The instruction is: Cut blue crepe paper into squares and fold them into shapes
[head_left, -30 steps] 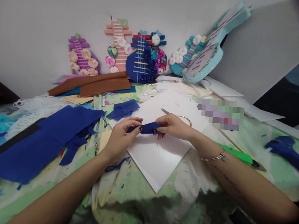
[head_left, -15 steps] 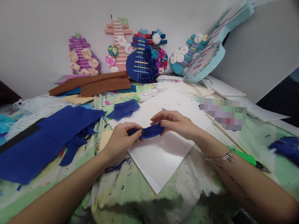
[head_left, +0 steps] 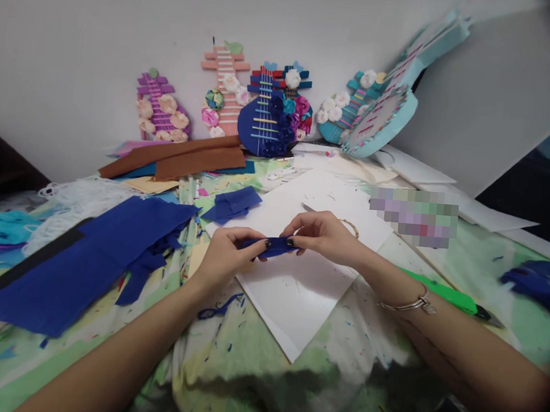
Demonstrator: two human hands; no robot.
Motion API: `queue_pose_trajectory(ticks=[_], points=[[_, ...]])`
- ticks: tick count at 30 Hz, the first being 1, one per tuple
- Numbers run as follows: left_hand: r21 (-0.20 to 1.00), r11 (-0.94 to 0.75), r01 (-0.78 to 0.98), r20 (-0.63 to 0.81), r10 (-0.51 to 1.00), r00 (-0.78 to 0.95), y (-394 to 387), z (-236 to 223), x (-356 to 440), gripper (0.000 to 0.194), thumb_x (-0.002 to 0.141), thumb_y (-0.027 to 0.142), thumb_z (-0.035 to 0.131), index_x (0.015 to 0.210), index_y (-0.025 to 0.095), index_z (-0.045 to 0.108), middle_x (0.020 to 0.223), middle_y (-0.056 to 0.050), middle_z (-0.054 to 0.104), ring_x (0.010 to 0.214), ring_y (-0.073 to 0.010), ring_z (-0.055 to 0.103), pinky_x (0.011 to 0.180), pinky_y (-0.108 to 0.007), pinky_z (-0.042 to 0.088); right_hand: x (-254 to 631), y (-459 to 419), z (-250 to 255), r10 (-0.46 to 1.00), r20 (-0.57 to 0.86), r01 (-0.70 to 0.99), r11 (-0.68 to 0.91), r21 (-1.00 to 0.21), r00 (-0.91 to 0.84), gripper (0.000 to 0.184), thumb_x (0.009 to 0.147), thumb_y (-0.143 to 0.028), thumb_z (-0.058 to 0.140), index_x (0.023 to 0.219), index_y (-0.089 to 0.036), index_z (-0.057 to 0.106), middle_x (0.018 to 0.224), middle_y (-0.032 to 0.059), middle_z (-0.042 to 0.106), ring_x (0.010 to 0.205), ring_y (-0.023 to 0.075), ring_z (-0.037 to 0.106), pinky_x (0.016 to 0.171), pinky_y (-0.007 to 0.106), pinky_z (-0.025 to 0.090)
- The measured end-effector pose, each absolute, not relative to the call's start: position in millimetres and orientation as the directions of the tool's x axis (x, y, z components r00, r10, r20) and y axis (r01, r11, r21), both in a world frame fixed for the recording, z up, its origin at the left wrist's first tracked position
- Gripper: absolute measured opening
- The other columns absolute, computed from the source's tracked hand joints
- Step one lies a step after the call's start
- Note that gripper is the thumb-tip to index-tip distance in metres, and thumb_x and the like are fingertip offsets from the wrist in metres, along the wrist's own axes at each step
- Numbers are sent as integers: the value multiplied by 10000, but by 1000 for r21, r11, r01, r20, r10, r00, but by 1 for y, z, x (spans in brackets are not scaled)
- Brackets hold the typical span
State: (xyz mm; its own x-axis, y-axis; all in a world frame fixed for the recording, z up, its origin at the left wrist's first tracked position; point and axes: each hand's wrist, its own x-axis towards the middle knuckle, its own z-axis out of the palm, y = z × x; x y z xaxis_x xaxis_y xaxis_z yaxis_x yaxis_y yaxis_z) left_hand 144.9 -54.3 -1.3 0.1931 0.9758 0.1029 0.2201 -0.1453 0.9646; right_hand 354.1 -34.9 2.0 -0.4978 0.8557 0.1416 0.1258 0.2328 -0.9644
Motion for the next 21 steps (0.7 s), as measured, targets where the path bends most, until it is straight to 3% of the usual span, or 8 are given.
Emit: queue_pose_trajectory(ticks=[4,9,13,21], points=[[974,-148,173,112,973,200,-52,-4,144,240,676,317,754,803,118,712,657,-36,694,595,-125,625,550,-185,473,355,-32,0,870,127,84,189,-978,-476,133,744,-216,671,821,-111,642,713,50,682,655,135,667,610,257,555],[977,-167,131,133,963,234,-49,-11,142,454,556,250,836,956,140,652,866,-61,710,738,-170,664,678,-253,536,357,-30,-1,887,124,59,167,-984,-444,131,725,-207,676,812,-119,632,673,29,680,624,125,673,607,246,562],[964,-232,133,197,952,235,-49,-13,142,428,599,228,804,987,162,635,980,-65,681,788,-166,657,711,-260,534,357,-31,1,887,125,65,170,-983,-444,115,717,-188,680,799,-116,646,650,24,671,580,110,651,587,238,554],[933,-304,195,266,943,200,-54,-7,144,168,737,258,708,837,124,688,689,-37,676,640,-142,627,598,-224,486,356,-35,6,870,180,52,228,-972,-459,191,778,-270,661,889,-115,671,802,59,673,684,123,629,601,253,546]])
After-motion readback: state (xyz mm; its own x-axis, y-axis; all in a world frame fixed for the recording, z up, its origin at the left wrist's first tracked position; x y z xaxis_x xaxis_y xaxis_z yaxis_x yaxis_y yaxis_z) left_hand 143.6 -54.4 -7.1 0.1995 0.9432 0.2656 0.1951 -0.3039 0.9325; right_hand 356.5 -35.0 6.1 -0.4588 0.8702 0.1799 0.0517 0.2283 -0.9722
